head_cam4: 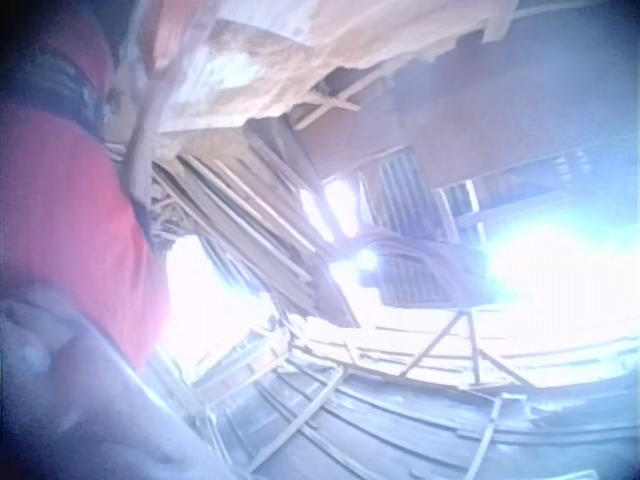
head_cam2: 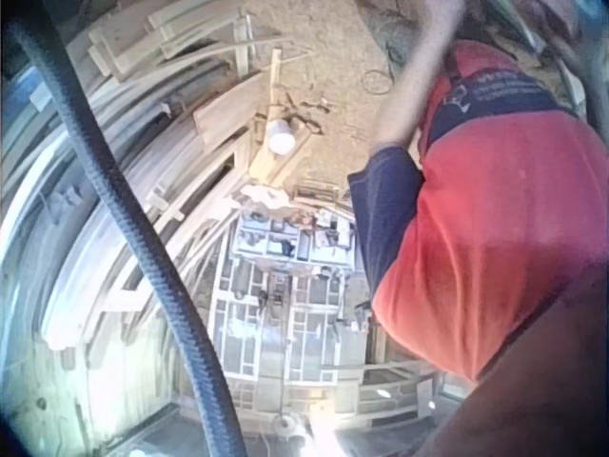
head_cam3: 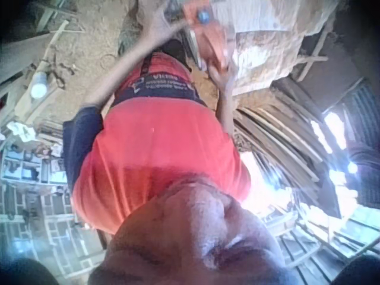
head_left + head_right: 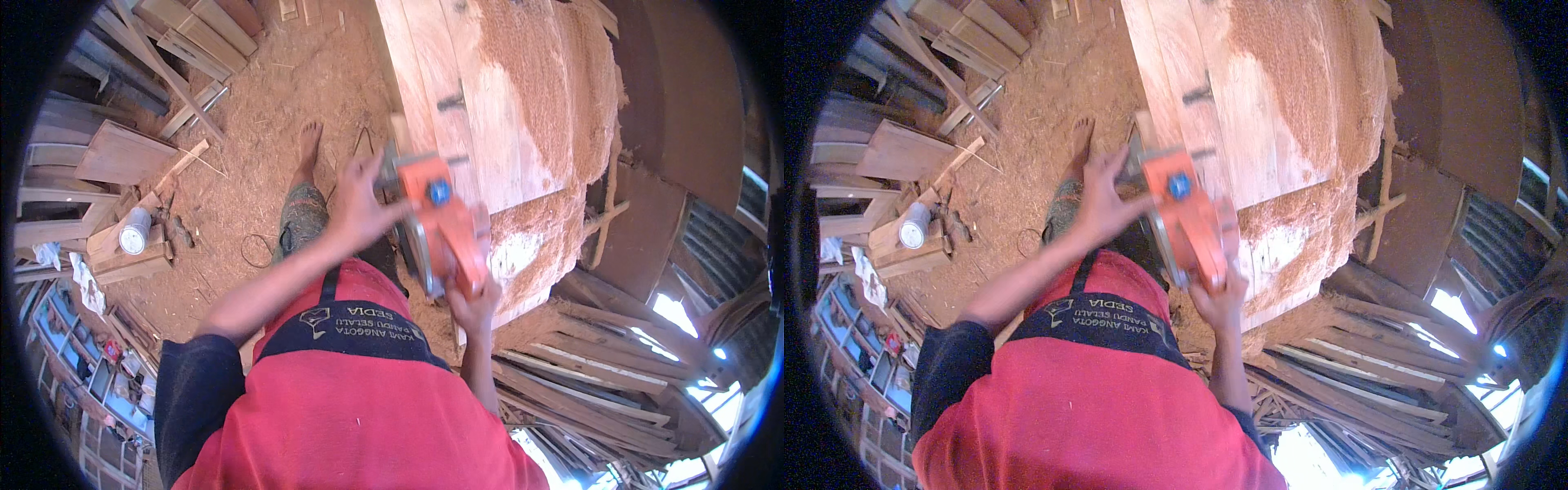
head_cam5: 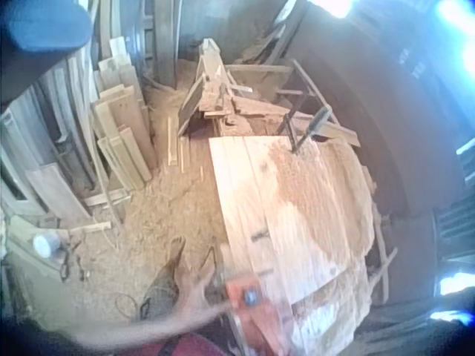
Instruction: The person sands the surface and edges of a wooden board using an electric sander, then uses a hammer and a metal tool to work on the board before resuming sanding.
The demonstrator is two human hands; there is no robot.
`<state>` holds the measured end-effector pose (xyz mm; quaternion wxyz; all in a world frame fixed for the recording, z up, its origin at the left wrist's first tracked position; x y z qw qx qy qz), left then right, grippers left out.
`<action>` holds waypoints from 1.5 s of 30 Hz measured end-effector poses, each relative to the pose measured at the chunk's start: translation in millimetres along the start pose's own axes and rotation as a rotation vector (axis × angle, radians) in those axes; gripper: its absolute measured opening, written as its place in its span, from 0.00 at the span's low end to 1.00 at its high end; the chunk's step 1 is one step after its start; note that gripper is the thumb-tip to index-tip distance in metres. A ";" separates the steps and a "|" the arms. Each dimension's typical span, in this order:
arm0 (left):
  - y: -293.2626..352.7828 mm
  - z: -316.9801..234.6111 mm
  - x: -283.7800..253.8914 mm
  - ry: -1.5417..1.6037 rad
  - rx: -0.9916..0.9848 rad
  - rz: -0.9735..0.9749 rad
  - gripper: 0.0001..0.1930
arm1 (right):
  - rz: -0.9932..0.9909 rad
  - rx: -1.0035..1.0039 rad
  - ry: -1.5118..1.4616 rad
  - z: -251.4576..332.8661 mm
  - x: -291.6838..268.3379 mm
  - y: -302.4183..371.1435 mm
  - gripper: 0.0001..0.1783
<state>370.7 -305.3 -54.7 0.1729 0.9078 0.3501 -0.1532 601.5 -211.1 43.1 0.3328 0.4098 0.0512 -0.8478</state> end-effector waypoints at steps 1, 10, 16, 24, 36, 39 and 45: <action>30.6 -4.3 14.0 -0.023 -0.009 0.003 0.52 | 0.009 0.032 0.018 -21.3 -8.8 29.7 0.12; 56.3 -0.3 30.6 0.031 -0.037 0.043 0.54 | 0.034 0.114 -0.063 -40.6 -9.0 58.2 0.12; -10.8 2.6 -8.5 0.034 -0.040 0.028 0.53 | 0.043 0.078 -0.136 -6.8 14.7 -4.5 0.13; -116.3 14.1 -61.7 0.014 -0.046 0.024 0.54 | 0.050 -0.011 -0.154 62.5 46.2 -108.2 0.10; -257.0 30.8 -132.3 0.081 0.021 -0.054 0.53 | 0.054 -0.087 -0.127 142.9 94.4 -243.4 0.15; -285.2 26.8 -151.4 0.037 0.043 -0.045 0.53 | 0.018 -0.174 -0.108 161.2 103.0 -269.6 0.14; -333.7 36.8 -170.9 0.199 0.049 -0.013 0.50 | 0.001 -0.139 -0.158 182.3 120.4 -310.8 0.11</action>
Point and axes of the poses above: each hand's wrist, its own y-axis away from the middle knuckle, its own x-axis out of the palm, z = x × y, the point moved 5 cm from there along -y, towards the middle knuckle, and after that the axes turned 1 degree about -z, right-handed, at the moved point
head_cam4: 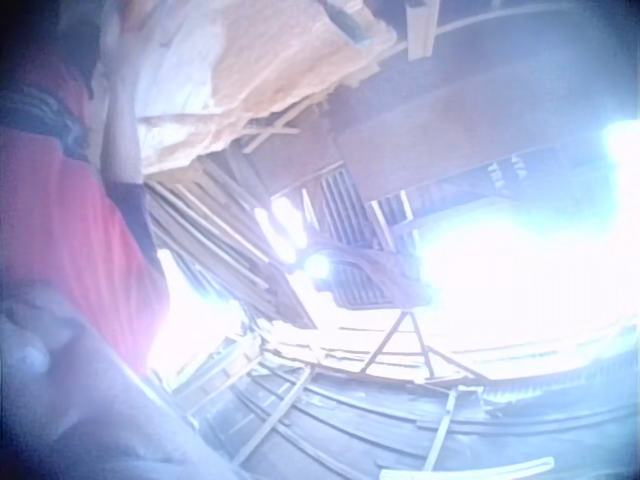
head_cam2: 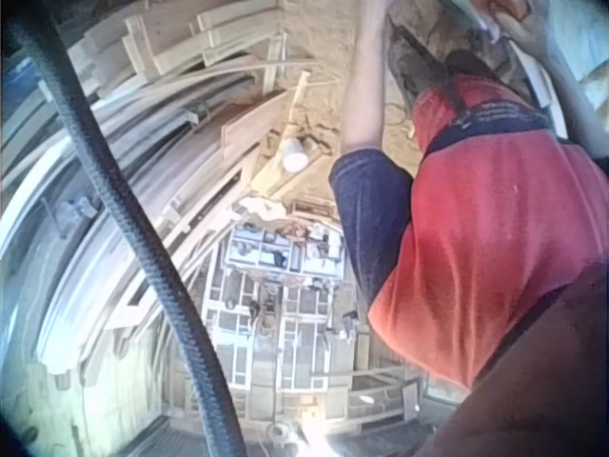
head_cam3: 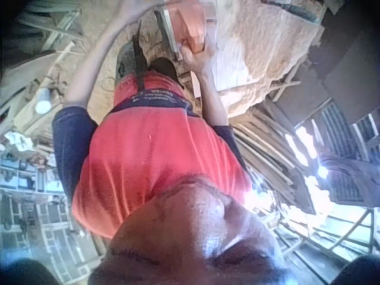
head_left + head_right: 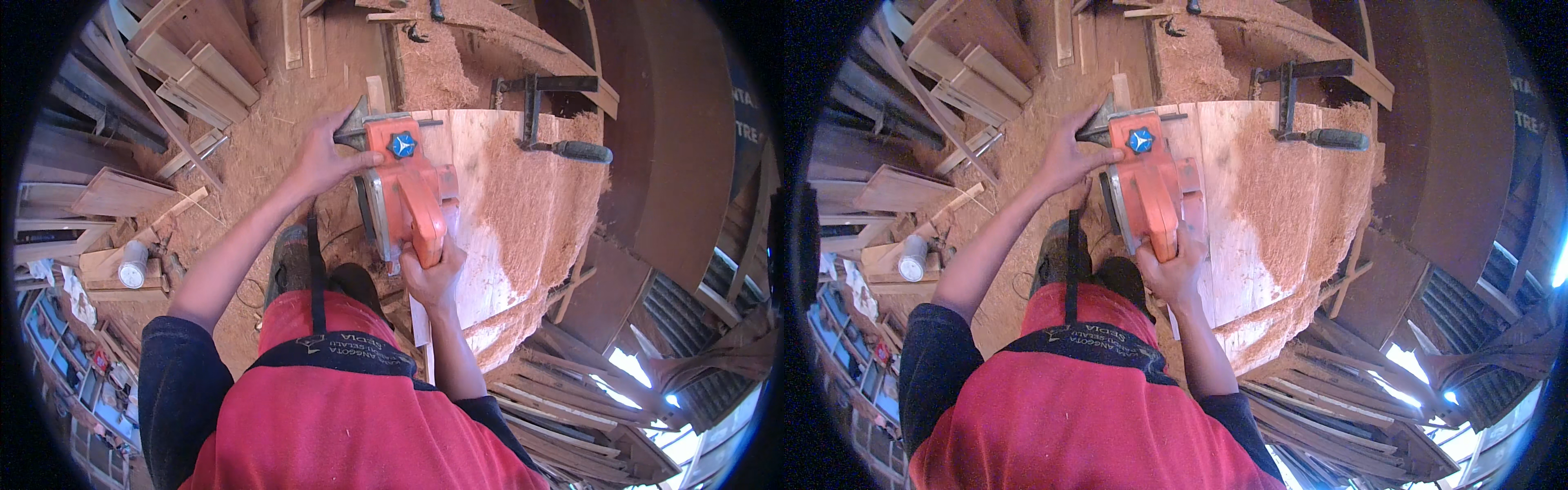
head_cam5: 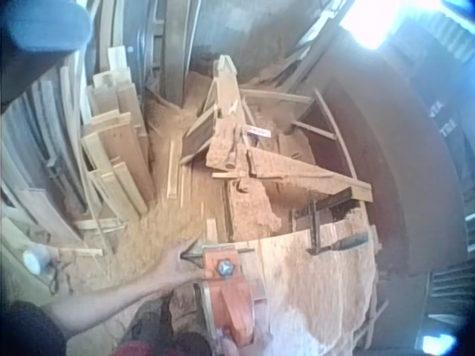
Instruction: The person sands the surface and edges of a wooden board using an electric sander, then uses a hammer and a metal tool to work on the board before resuming sanding.
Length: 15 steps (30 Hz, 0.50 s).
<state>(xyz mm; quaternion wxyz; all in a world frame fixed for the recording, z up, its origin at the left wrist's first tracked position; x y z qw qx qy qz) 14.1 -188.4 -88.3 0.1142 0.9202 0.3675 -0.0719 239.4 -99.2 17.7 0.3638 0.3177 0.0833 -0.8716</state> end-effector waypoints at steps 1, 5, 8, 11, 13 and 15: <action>-5.9 -1.2 -3.1 0.000 0.004 0.001 0.50 | -0.007 -0.039 0.049 -2.4 2.7 -5.7 0.11; -29.0 -3.4 -16.5 -0.058 -0.035 0.017 0.49 | -0.006 -0.026 0.029 13.9 10.9 -31.4 0.11; -45.0 -4.3 -23.2 0.030 0.036 0.005 0.44 | -0.010 -0.043 -0.020 22.5 16.7 -46.0 0.12; -60.0 -15.3 -33.2 -0.078 0.080 0.004 0.39 | -0.015 -0.132 0.047 32.9 18.5 -62.0 0.16; -74.3 -6.6 -42.9 -0.174 0.067 0.033 0.39 | -0.082 -0.225 -0.044 43.5 24.7 -75.4 0.16; -93.9 -1.8 -53.9 -0.227 0.079 0.037 0.42 | -0.061 -0.247 -0.020 45.8 31.7 -90.4 0.16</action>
Point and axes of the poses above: each hand's wrist, its own y-axis away from the middle knuckle, its own x-axis out of the palm, z = x × y, the point moved 5 cm from there along -y, towards the middle knuckle, and after that the axes turned 1 degree about -z, right-handed, at the moved point
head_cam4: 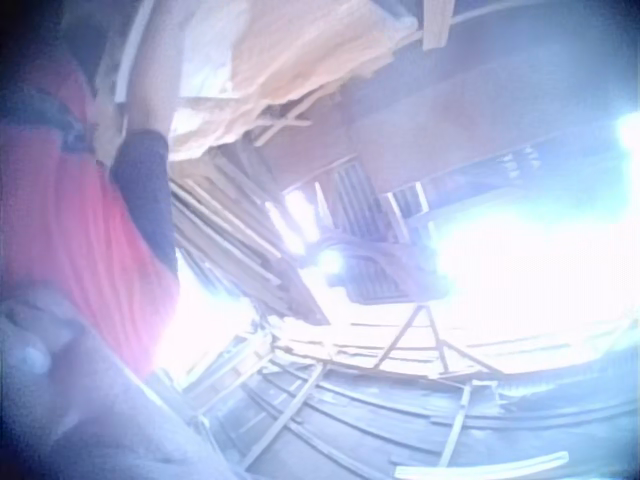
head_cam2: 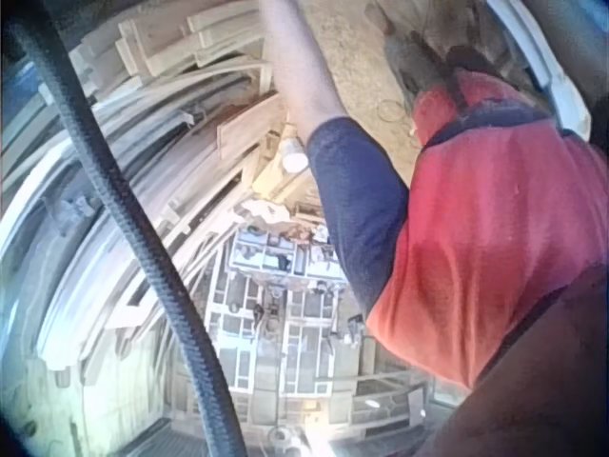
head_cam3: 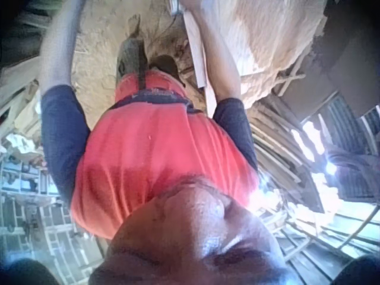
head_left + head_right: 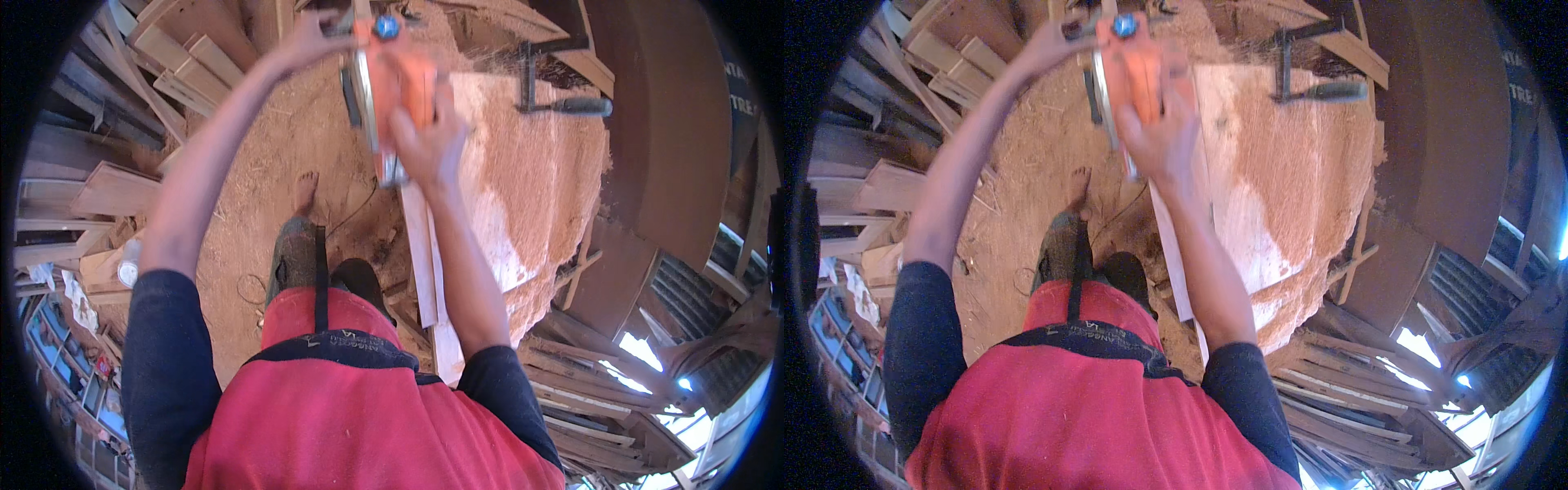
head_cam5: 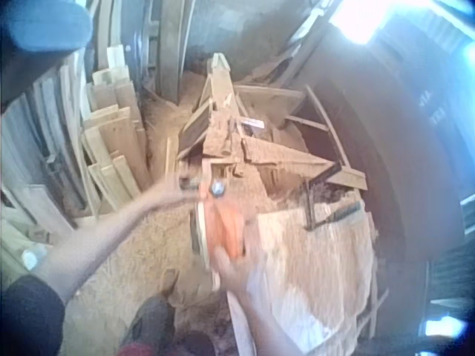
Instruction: The person sands the surface and edges of a wooden board using an electric sander, then uses a hammer and a metal tool to work on the board before resuming sanding.
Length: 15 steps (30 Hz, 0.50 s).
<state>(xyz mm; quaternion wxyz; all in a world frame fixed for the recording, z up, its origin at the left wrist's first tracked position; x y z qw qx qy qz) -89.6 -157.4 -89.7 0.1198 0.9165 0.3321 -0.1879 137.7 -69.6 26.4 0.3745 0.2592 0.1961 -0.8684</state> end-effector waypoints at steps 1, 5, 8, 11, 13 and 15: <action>-6.5 -10.8 -8.4 -0.014 0.005 0.008 0.46 | 0.003 -0.009 0.035 -3.3 3.2 -11.6 0.17; 24.1 -23.1 -3.1 -0.041 -0.048 -0.062 0.43 | -0.022 -0.070 0.100 6.5 -16.5 27.0 0.19; 117.0 -38.1 65.3 0.173 0.024 0.026 0.44 | -0.043 -0.033 0.086 -8.4 -65.5 125.7 0.16; 250.7 -59.6 143.5 0.278 -0.053 0.029 0.53 | 0.038 0.141 0.148 -18.2 -123.1 257.9 0.14; 337.9 -79.5 188.2 0.064 -0.114 0.007 0.51 | 0.158 0.221 0.290 -40.9 -163.2 358.8 0.19; 410.3 -91.5 227.0 0.114 -0.193 0.030 0.54 | 0.108 0.357 0.222 -36.8 -195.0 425.1 0.13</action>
Point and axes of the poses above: each hand's wrist, its own y-axis away from the middle knuckle, its own x-axis out of the palm, z = x × y, the point moved 5 cm from there along -y, towards the middle knuckle, and after that the axes turned 1 degree about -z, right-handed, at the moved point
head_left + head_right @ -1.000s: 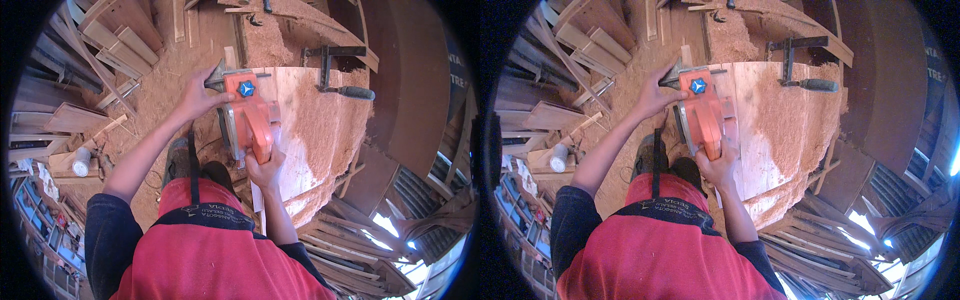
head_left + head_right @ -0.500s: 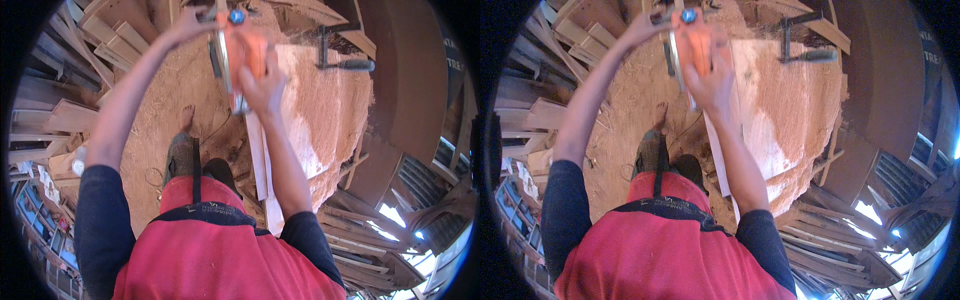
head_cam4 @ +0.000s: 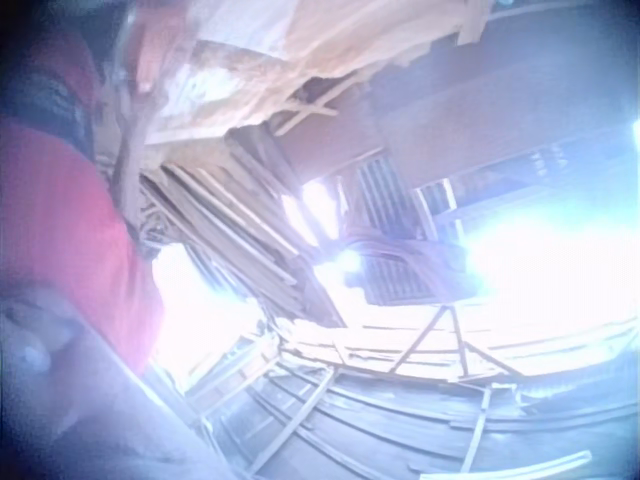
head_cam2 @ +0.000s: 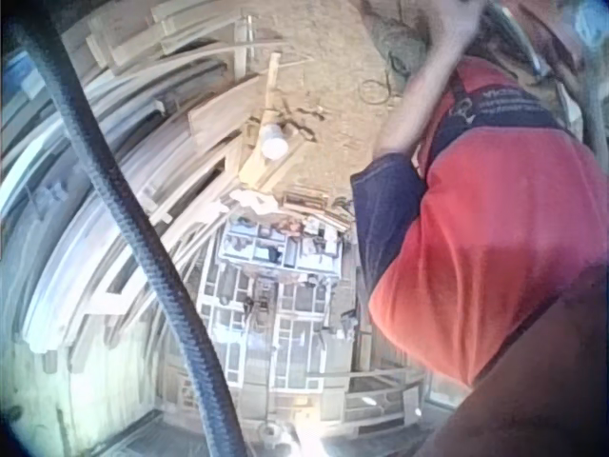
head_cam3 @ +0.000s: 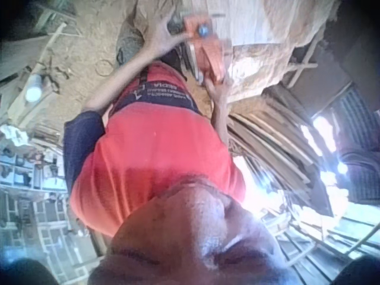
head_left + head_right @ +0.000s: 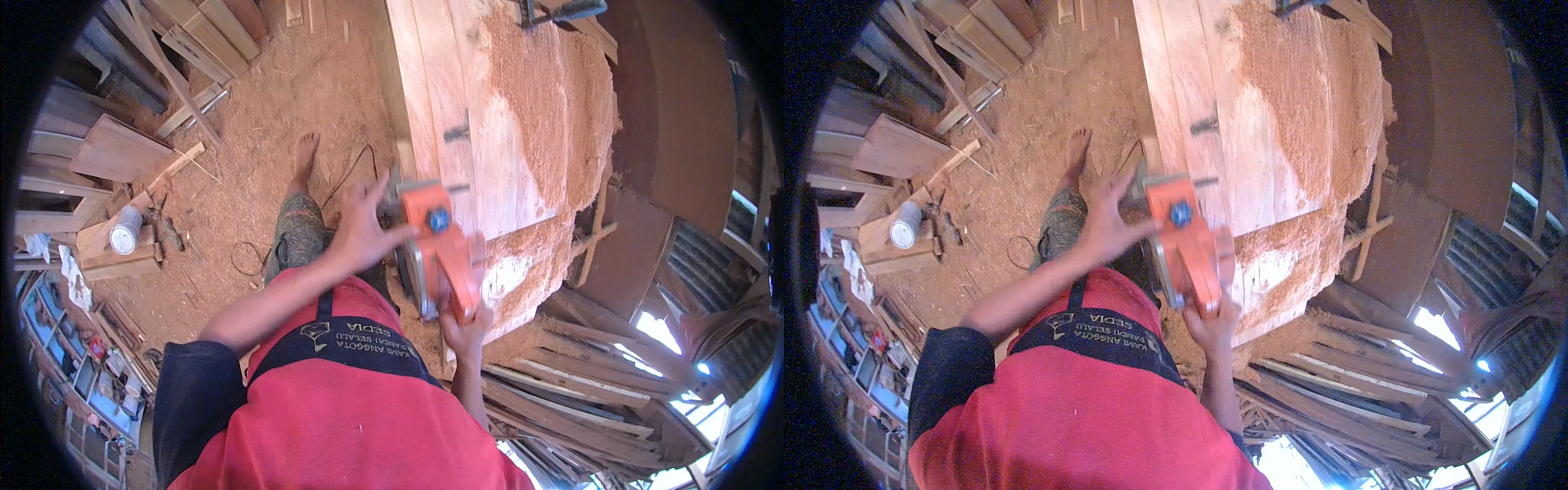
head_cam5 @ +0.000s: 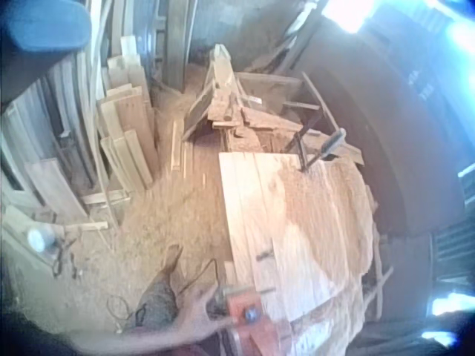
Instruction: The person sands the surface and edges of a wooden board using an electric sander, then uses a hammer and a metal tool to work on the board before resuming sanding.
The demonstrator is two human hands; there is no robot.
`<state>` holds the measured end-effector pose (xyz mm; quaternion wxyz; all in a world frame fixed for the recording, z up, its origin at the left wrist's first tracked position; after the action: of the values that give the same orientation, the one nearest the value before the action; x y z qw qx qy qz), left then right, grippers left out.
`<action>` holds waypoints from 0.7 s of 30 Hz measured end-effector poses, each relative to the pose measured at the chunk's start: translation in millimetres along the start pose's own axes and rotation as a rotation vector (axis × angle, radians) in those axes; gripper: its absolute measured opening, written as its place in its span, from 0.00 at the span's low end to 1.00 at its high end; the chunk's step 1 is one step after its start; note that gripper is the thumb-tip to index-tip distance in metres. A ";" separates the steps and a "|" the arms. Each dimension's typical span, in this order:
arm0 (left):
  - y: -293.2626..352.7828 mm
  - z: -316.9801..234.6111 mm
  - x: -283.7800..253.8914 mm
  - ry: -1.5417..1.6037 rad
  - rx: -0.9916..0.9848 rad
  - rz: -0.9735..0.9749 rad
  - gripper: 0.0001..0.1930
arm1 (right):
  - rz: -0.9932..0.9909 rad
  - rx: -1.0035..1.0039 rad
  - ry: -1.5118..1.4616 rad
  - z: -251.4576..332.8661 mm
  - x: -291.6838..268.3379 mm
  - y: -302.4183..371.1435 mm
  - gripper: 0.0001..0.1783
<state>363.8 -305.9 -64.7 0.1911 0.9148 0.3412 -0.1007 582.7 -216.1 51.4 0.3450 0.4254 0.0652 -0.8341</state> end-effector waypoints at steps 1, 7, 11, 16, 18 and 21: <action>25.8 -3.9 12.8 -0.016 0.022 0.029 0.55 | -0.004 0.009 0.006 -13.5 -7.1 25.2 0.13; 43.5 -3.7 24.1 -0.027 -0.008 0.040 0.55 | -0.015 0.106 -0.018 -33.4 -7.8 47.0 0.12; 2.7 -5.8 -0.8 -0.028 0.089 -0.048 0.53 | 0.006 0.087 -0.082 -23.4 7.6 7.8 0.10; -64.8 -13.2 -43.7 -0.011 0.039 -0.014 0.52 | 0.029 0.029 -0.125 20.2 28.1 -61.4 0.10; -91.7 -16.2 -60.4 -0.038 0.090 -0.069 0.53 | -0.004 -0.023 -0.144 32.2 36.6 -87.9 0.11; -133.1 -15.3 -83.2 -0.037 0.034 -0.045 0.54 | 0.000 -0.017 -0.188 52.9 49.2 -126.9 0.11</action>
<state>214.2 -255.9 -62.0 0.1797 0.9080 0.3564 -0.1275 447.8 -167.3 24.2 0.3532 0.3423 0.0393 -0.8698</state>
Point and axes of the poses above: each hand's wrist, its own y-axis away from the middle knuckle, its own x-axis out of the palm, z = x × y, the point moved 5 cm from there along -y, towards the middle knuckle, and after that the axes turned 1 degree about -z, right-handed, at the moved point
